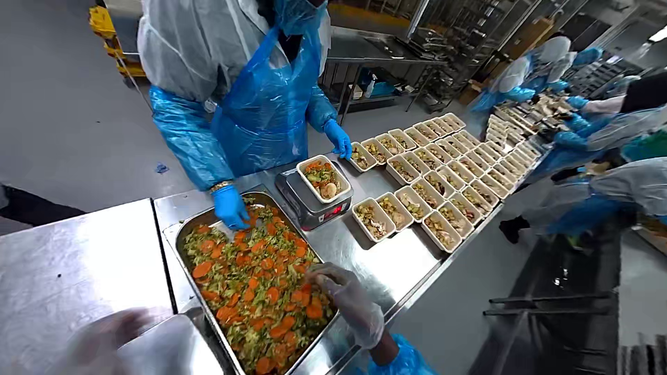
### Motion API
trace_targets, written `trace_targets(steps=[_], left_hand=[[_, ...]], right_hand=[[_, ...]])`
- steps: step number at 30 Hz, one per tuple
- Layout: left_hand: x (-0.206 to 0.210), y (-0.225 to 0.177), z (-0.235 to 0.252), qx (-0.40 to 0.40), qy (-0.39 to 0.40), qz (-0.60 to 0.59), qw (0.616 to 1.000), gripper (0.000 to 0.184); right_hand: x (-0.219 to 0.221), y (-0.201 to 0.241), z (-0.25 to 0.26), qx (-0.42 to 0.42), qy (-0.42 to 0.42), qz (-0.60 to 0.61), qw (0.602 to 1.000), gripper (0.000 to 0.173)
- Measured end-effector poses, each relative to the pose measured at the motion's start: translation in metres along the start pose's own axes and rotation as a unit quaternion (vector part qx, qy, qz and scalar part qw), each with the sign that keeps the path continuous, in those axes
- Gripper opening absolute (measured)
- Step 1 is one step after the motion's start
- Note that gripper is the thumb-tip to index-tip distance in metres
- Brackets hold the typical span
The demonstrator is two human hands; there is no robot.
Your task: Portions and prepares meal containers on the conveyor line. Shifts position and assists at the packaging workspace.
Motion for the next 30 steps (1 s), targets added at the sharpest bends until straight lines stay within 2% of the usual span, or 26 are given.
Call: trace_targets(steps=[1, 3, 5, 6, 7, 9, 12, 15, 17, 21, 25, 27, 30], left_hand=[[0.08, 0.002, 0.009, 0.0, 0.043, 0.006, 0.999, 0.03], [0.236, 0.021, 0.012, -0.052, 0.17, 0.036, 0.983, 0.032], [0.377, 0.071, 0.011, -0.122, 0.301, 0.082, 0.942, 0.039], [0.433, 0.096, 0.009, -0.149, 0.335, 0.108, 0.924, 0.044], [0.478, 0.117, 0.009, -0.172, 0.346, 0.141, 0.911, 0.048], [0.541, 0.138, 0.012, -0.198, 0.321, 0.218, 0.9, 0.052], [0.569, 0.136, 0.012, -0.205, 0.276, 0.263, 0.901, 0.046], [0.539, 0.122, 0.01, -0.182, 0.269, 0.235, 0.916, 0.036], [0.486, 0.109, 0.001, -0.17, 0.296, 0.22, 0.914, 0.036], [0.312, 0.059, -0.032, -0.142, 0.314, 0.167, 0.924, 0.031], [0.107, 0.041, -0.068, -0.113, 0.214, 0.145, 0.96, 0.02], [0.011, 0.042, -0.084, -0.099, 0.124, 0.166, 0.973, 0.018], [-0.108, 0.062, -0.095, -0.09, 0.042, 0.206, 0.973, 0.021]], right_hand=[[-0.029, -0.003, -0.001, -0.003, -0.031, 0.002, 0.999, 0.023], [-0.095, -0.011, -0.004, -0.005, -0.105, -0.012, 0.994, 0.025], [-0.161, -0.022, -0.014, -0.003, -0.175, -0.023, 0.984, 0.026], [-0.189, -0.025, -0.023, 0.0, -0.206, -0.027, 0.978, 0.025], [-0.211, -0.027, -0.033, 0.005, -0.233, -0.03, 0.972, 0.026], [-0.242, -0.024, -0.055, 0.01, -0.28, -0.031, 0.96, 0.025], [-0.262, -0.023, -0.083, -0.001, -0.32, -0.013, 0.947, 0.023], [-0.264, -0.028, -0.089, -0.021, -0.33, 0.001, 0.944, 0.022], [-0.257, -0.027, -0.079, -0.017, -0.32, -0.01, 0.947, 0.025], [-0.201, -0.02, -0.022, -0.02, -0.222, -0.037, 0.974, 0.029], [-0.081, -0.033, 0.034, 0.042, -0.041, -0.075, 0.995, 0.028], [-0.013, -0.057, 0.057, 0.051, 0.032, -0.177, 0.982, 0.03], [0.07, -0.091, 0.084, 0.024, 0.064, -0.365, 0.929, 0.054]])
Point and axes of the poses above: each hand's wrist, its own z-axis towards the middle knuckle, its own x-axis out of the palm, y = z × x, the point moved 5 cm from there along z, towards the middle knuckle, and after that the axes turned 3 degrees about -y, right-handed, at the moved point
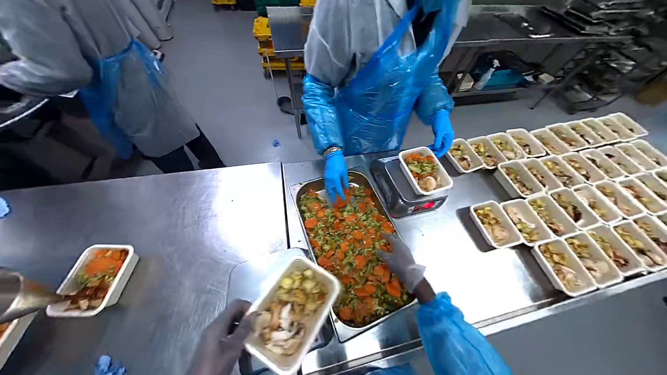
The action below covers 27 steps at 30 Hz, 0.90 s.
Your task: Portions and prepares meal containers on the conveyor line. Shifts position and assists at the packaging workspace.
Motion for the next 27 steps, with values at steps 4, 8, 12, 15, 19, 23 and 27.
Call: trace_targets(steps=[4, 8, 12, 15, 19, 23, 27], left_hand=[[-0.066, 0.049, 0.017, 0.007, -0.017, 0.03, 0.999, 0.02], [-0.073, 0.043, 0.052, 0.033, 0.061, 0.033, 0.997, 0.013], [-0.069, 0.049, 0.073, 0.067, 0.053, -0.007, 0.996, 0.023], [-0.084, 0.067, 0.05, 0.043, -0.077, -0.092, 0.992, 0.03], [-0.054, 0.141, -0.023, -0.097, -0.12, -0.143, 0.978, 0.036], [0.034, 0.188, -0.065, -0.158, -0.005, -0.059, 0.986, 0.086], [0.057, 0.185, -0.064, -0.127, -0.091, 0.032, 0.987, 0.109]], right_hand=[[0.058, 0.03, 0.018, 0.014, 0.022, -0.112, 0.993, 0.083], [0.085, 0.047, 0.03, 0.028, -0.008, -0.208, 0.978, 0.065], [0.086, 0.056, 0.054, 0.053, 0.054, -0.313, 0.947, 0.05], [0.074, 0.062, 0.044, 0.024, 0.112, -0.331, 0.937, 0.05], [0.085, 0.038, 0.03, 0.011, 0.17, -0.331, 0.928, 0.085], [0.107, 0.028, 0.038, 0.041, 0.135, -0.369, 0.919, 0.095], [0.109, 0.024, 0.049, 0.02, 0.1, -0.363, 0.926, 0.079]])
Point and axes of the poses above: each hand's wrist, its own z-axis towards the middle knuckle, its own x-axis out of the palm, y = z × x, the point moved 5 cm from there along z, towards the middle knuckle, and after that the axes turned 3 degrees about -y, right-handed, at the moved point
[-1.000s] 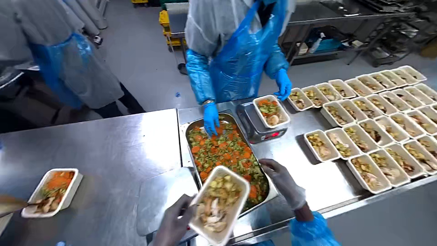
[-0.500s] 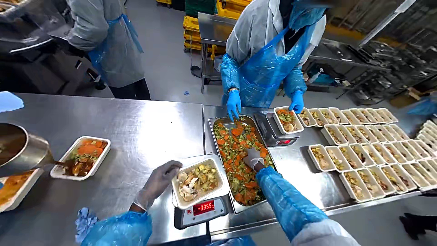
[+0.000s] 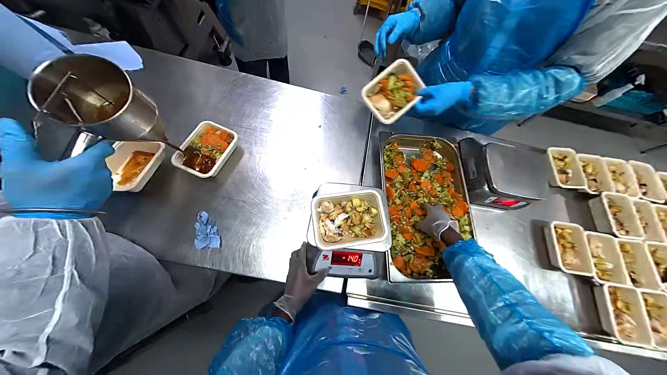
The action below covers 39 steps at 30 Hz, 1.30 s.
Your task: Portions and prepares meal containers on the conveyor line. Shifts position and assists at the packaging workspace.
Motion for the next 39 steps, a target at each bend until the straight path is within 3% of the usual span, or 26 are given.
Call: trace_targets(steps=[4, 9, 12, 18, 23, 25, 27, 29, 31, 33, 35, 39], left_hand=[[0.009, 0.006, 0.0, 0.003, -0.049, 0.012, 0.999, 0.114], [0.011, -0.001, 0.002, -0.061, -0.044, 0.012, 0.997, 0.113], [0.011, 0.0, -0.001, -0.083, -0.045, 0.003, 0.996, 0.113], [-0.005, 0.008, -0.008, -0.054, -0.036, -0.06, 0.996, 0.109], [-0.046, 0.009, -0.014, -0.044, -0.051, -0.063, 0.996, 0.096], [-0.057, 0.01, -0.012, -0.042, -0.063, -0.063, 0.995, 0.09], [-0.064, 0.006, -0.011, -0.05, -0.065, -0.076, 0.994, 0.083], [-0.075, -0.012, -0.008, -0.041, -0.077, -0.091, 0.992, 0.07], [-0.084, -0.043, -0.007, -0.019, -0.089, -0.103, 0.991, 0.051], [-0.092, -0.074, 0.0, -0.014, -0.1, -0.117, 0.988, 0.036], [-0.096, -0.092, 0.006, -0.023, -0.091, -0.127, 0.988, 0.031], [-0.082, -0.117, 0.015, -0.024, -0.017, -0.152, 0.988, 0.026]], right_hand=[[0.006, -0.007, 0.008, -0.038, 0.028, -0.022, 0.999, 0.072], [0.007, -0.016, -0.003, -0.028, 0.064, -0.019, 0.997, 0.097], [0.01, -0.011, -0.002, 0.001, 0.029, -0.016, 0.999, 0.087], [-0.012, -0.019, 0.001, -0.037, 0.016, -0.008, 0.999, 0.062], [-0.083, -0.047, -0.032, -0.04, -0.017, 0.183, 0.982, 0.054], [-0.118, -0.047, -0.069, -0.048, -0.043, 0.307, 0.95, 0.05], [-0.124, -0.049, -0.092, -0.055, -0.048, 0.398, 0.914, 0.051], [-0.102, -0.047, -0.093, -0.065, -0.038, 0.388, 0.919, 0.053], [-0.068, -0.049, -0.088, -0.033, -0.017, 0.308, 0.951, 0.055], [-0.053, -0.056, -0.079, -0.003, -0.008, 0.29, 0.957, 0.057], [-0.047, -0.065, -0.074, 0.016, -0.019, 0.347, 0.937, 0.055], [-0.069, -0.067, -0.11, 0.008, -0.021, 0.53, 0.848, 0.054]])
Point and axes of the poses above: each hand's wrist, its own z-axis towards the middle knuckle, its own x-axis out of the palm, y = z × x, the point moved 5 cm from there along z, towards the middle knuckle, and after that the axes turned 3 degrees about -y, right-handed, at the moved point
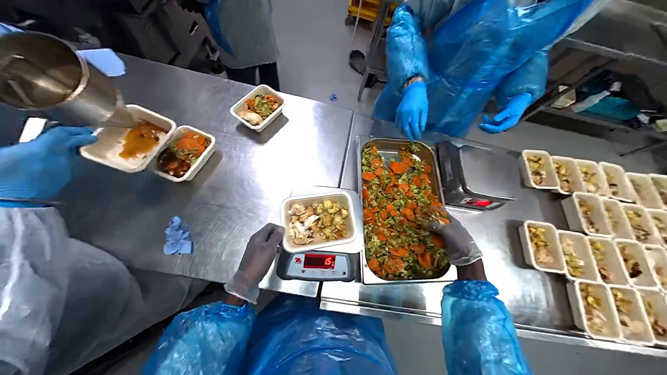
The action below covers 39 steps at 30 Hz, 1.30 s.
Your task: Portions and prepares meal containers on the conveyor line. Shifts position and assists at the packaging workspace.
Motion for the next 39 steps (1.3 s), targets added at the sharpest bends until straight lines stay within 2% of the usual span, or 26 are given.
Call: trace_targets(steps=[4, 8, 11, 13, 15, 17, 20, 23, 27, 31, 34, 36, 38, 39], left_hand=[[0.01, -0.007, -0.006, 0.011, 0.021, -0.044, 0.999, 0.016], [0.024, -0.027, -0.028, 0.009, 0.027, -0.078, 0.997, 0.015], [0.035, -0.028, -0.036, 0.001, 0.027, -0.112, 0.993, 0.012], [0.038, -0.028, -0.04, -0.007, 0.024, -0.132, 0.991, 0.01], [0.038, -0.025, -0.04, -0.01, 0.023, -0.142, 0.989, 0.009], [0.038, -0.018, -0.037, -0.015, 0.029, -0.141, 0.989, 0.009], [0.034, -0.012, -0.033, -0.019, 0.034, -0.156, 0.987, 0.009], [0.028, -0.007, -0.027, -0.014, 0.038, -0.171, 0.984, 0.009], [0.022, 0.001, -0.019, -0.014, 0.033, -0.166, 0.985, 0.01], [0.016, 0.009, -0.012, -0.023, 0.032, -0.158, 0.987, 0.011], [0.015, 0.017, -0.008, -0.017, 0.024, -0.15, 0.988, 0.01], [0.006, 0.0, -0.011, -0.065, 0.033, -0.11, 0.991, 0.012], [-0.009, -0.033, -0.018, -0.189, 0.109, -0.072, 0.973, 0.02], [-0.004, -0.018, -0.015, -0.129, 0.072, -0.083, 0.985, 0.015]], right_hand=[[0.02, 0.059, -0.045, -0.07, 0.078, 0.129, 0.986, 0.055], [0.072, 0.115, -0.074, -0.14, 0.135, 0.133, 0.972, 0.054], [0.124, 0.129, -0.101, -0.145, 0.105, 0.057, 0.982, 0.054], [0.161, 0.127, -0.101, -0.155, 0.052, -0.062, 0.985, 0.059], [0.193, 0.123, -0.094, -0.179, 0.02, -0.189, 0.965, 0.062], [0.214, 0.126, -0.09, -0.162, 0.024, -0.265, 0.95, 0.065], [0.225, 0.146, -0.096, -0.133, 0.058, -0.323, 0.935, 0.065], [0.227, 0.153, -0.1, -0.154, 0.066, -0.351, 0.921, 0.065], [0.233, 0.144, -0.111, -0.156, 0.059, -0.385, 0.908, 0.055], [0.252, 0.134, -0.099, -0.19, 0.017, -0.386, 0.903, 0.056], [0.251, 0.134, -0.097, -0.178, 0.041, -0.41, 0.894, 0.059], [0.246, 0.139, -0.102, -0.158, 0.061, -0.433, 0.885, 0.061], [0.238, 0.146, -0.116, -0.165, 0.066, -0.42, 0.89, 0.06], [0.235, 0.149, -0.122, -0.173, 0.064, -0.402, 0.897, 0.053]])
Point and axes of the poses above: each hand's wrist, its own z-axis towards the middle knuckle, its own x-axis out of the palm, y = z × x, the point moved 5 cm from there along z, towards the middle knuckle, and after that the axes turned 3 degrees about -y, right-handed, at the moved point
